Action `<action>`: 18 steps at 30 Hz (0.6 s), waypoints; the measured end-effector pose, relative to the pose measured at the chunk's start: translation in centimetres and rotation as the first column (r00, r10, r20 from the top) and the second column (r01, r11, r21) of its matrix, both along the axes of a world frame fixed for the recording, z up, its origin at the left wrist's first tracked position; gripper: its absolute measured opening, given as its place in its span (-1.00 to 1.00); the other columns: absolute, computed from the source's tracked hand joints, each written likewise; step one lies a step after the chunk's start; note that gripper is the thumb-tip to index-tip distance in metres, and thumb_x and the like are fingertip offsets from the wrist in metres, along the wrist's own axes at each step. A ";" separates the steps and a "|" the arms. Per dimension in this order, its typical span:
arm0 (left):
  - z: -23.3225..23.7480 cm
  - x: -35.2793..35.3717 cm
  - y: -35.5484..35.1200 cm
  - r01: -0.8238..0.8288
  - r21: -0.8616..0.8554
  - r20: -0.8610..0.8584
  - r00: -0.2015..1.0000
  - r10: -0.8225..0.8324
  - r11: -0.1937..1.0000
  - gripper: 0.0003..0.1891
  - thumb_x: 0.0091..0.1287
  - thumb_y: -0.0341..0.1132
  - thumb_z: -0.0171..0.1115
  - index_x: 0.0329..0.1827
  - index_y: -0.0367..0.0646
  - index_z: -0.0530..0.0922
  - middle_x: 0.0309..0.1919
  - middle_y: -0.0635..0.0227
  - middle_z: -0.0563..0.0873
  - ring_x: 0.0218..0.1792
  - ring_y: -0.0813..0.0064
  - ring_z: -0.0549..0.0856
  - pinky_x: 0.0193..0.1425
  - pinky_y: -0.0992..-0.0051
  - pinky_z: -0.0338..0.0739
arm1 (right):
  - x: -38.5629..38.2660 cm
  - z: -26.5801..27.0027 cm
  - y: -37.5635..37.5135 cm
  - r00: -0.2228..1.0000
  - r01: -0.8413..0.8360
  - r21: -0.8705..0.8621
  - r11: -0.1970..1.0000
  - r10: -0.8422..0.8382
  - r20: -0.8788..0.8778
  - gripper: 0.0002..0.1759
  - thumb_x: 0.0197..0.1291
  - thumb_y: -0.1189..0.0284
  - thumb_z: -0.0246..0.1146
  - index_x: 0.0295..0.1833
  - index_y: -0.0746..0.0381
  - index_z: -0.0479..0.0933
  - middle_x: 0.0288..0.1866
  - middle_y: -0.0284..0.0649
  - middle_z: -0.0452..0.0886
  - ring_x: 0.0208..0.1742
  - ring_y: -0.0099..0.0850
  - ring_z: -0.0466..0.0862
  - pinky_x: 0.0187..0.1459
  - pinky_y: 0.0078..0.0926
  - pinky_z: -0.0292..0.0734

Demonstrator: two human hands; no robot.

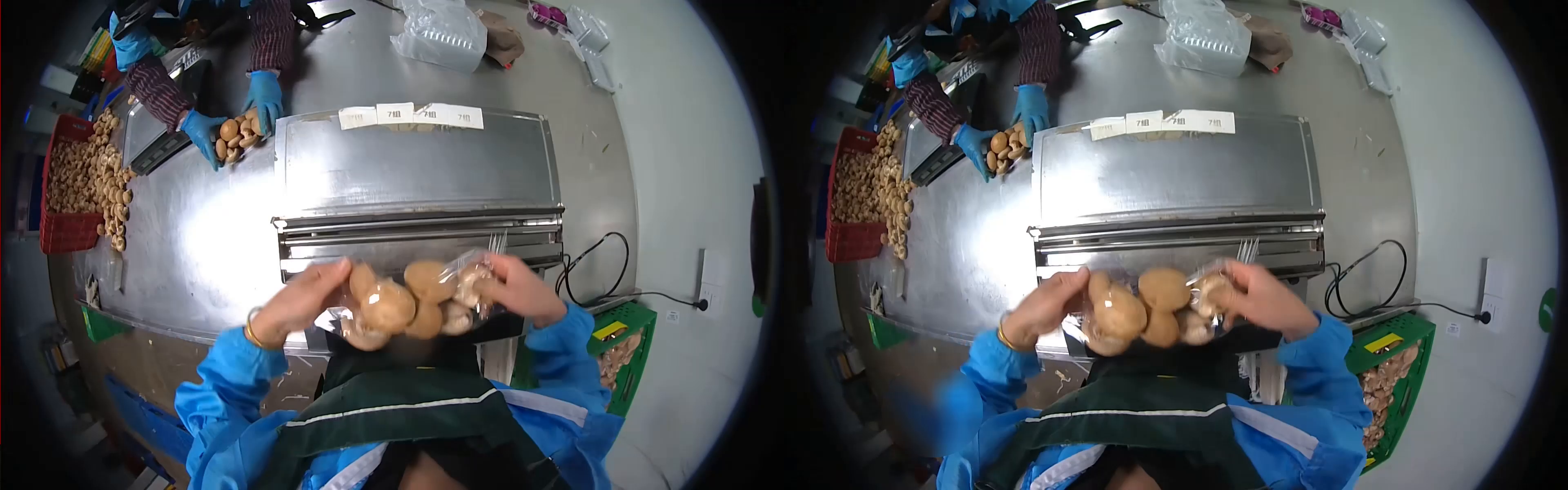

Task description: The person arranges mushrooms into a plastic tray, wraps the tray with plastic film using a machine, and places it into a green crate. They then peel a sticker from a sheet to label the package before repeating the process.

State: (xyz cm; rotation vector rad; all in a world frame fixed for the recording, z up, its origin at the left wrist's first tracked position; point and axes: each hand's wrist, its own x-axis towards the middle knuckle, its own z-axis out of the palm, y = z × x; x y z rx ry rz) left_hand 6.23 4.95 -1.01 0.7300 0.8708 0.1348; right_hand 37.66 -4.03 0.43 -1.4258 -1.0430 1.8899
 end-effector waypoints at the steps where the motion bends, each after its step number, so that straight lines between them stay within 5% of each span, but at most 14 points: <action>1: -0.2 -0.2 -0.6 -0.012 -0.005 0.014 1.000 0.012 1.000 -0.51 0.49 0.02 -0.11 0.07 -0.27 0.52 -0.14 0.31 0.65 -0.15 0.52 0.64 0.01 0.49 0.56 | -0.4 -1.0 -2.0 1.000 -0.008 -0.042 0.999 0.007 -0.018 -0.65 0.29 0.40 0.19 0.11 0.36 0.41 -0.15 -0.25 0.60 -0.30 -0.59 0.61 -0.38 -0.66 0.58; 3: -1.7 -0.1 -3.8 -0.071 -0.133 -0.203 0.978 0.043 0.989 -0.54 0.49 0.00 -0.10 0.06 -0.24 0.52 -0.16 0.33 0.65 -0.14 0.53 0.64 -0.04 0.50 0.58 | -0.8 -3.5 -4.4 0.999 -0.012 -0.105 0.994 0.008 -0.039 -0.62 0.27 0.39 0.22 0.12 0.35 0.40 -0.11 -0.23 0.60 -0.22 -0.56 0.61 -0.35 -0.63 0.60; 4: -2.8 -0.1 -3.3 0.071 -0.095 -0.347 0.933 -0.100 0.993 -0.55 0.49 0.00 -0.07 0.05 -0.25 0.52 -0.18 0.34 0.65 -0.16 0.54 0.65 -0.09 0.51 0.59 | -1.1 -4.5 -5.0 0.999 0.020 -0.133 0.991 -0.025 -0.035 -0.62 0.28 0.38 0.22 0.12 0.35 0.40 -0.12 -0.24 0.59 -0.21 -0.57 0.61 -0.34 -0.62 0.61; 5: -3.9 0.1 -3.7 -0.062 -0.113 -0.182 0.982 0.040 0.992 -0.55 0.48 0.00 -0.05 0.03 -0.26 0.52 -0.21 0.34 0.67 -0.21 0.55 0.67 -0.17 0.53 0.61 | -1.2 -5.2 -5.0 0.998 0.053 -0.164 0.985 -0.058 -0.028 -0.62 0.28 0.37 0.22 0.11 0.35 0.40 -0.13 -0.25 0.59 -0.20 -0.57 0.60 -0.33 -0.62 0.61; 10: -5.3 -1.3 -9.7 -0.049 -0.242 -0.185 0.983 0.004 0.969 -0.50 0.48 0.03 -0.09 -0.03 -0.31 0.55 -0.22 0.31 0.69 -0.23 0.52 0.69 -0.17 0.54 0.60 | -2.2 -6.5 -9.8 0.999 0.049 -0.208 0.977 -0.047 0.017 -0.69 0.36 0.28 0.12 -0.01 0.34 0.47 -0.26 -0.28 0.60 -0.30 -0.58 0.59 -0.40 -0.63 0.57; 12: -6.3 -2.7 -13.9 -0.065 -0.217 -0.239 0.971 0.012 0.974 -0.50 0.49 0.03 -0.11 -0.07 -0.29 0.58 -0.26 0.33 0.69 -0.27 0.57 0.67 -0.25 0.59 0.58 | -3.1 -6.8 -12.2 0.963 0.171 -0.189 0.967 -0.123 0.240 -0.73 0.40 0.33 0.05 -0.10 0.34 0.49 -0.47 -0.35 0.54 -0.46 -0.64 0.54 -0.51 -0.69 0.40; 14: -7.9 -4.4 -17.1 -0.103 0.422 -0.284 0.928 0.239 0.901 -0.55 0.50 -0.01 -0.09 -0.16 -0.22 0.61 -0.47 0.47 0.61 -0.47 0.73 0.54 -0.47 0.68 0.40 | -4.4 -7.7 -13.3 0.890 0.306 -0.064 0.950 -0.262 0.373 -0.73 0.39 0.34 0.05 -0.13 0.34 0.51 -0.51 -0.29 0.52 -0.51 -0.59 0.51 -0.49 -0.60 0.40; 15: -8.5 -4.7 -18.0 -0.098 0.413 -0.290 0.928 0.233 0.906 -0.55 0.50 -0.01 -0.09 -0.16 -0.22 0.61 -0.47 0.47 0.61 -0.47 0.73 0.54 -0.47 0.68 0.40 | -5.2 -8.3 -13.9 0.789 0.396 0.086 0.914 -0.387 0.477 -0.72 0.39 0.35 0.05 -0.17 0.35 0.53 -0.54 -0.23 0.50 -0.55 -0.54 0.48 -0.46 -0.51 0.40; 18: -8.4 -3.2 -18.7 -0.403 0.422 -0.373 0.739 0.561 0.812 -0.64 0.50 -0.12 -0.03 -0.29 -0.18 0.60 -0.68 0.66 0.35 -0.66 0.82 0.26 -0.60 0.69 0.12 | -5.4 -8.2 -14.2 0.694 0.508 0.246 0.825 -0.561 0.451 -0.76 0.37 0.41 0.04 -0.14 0.35 0.54 -0.52 -0.20 0.52 -0.55 -0.56 0.45 -0.44 -0.50 0.39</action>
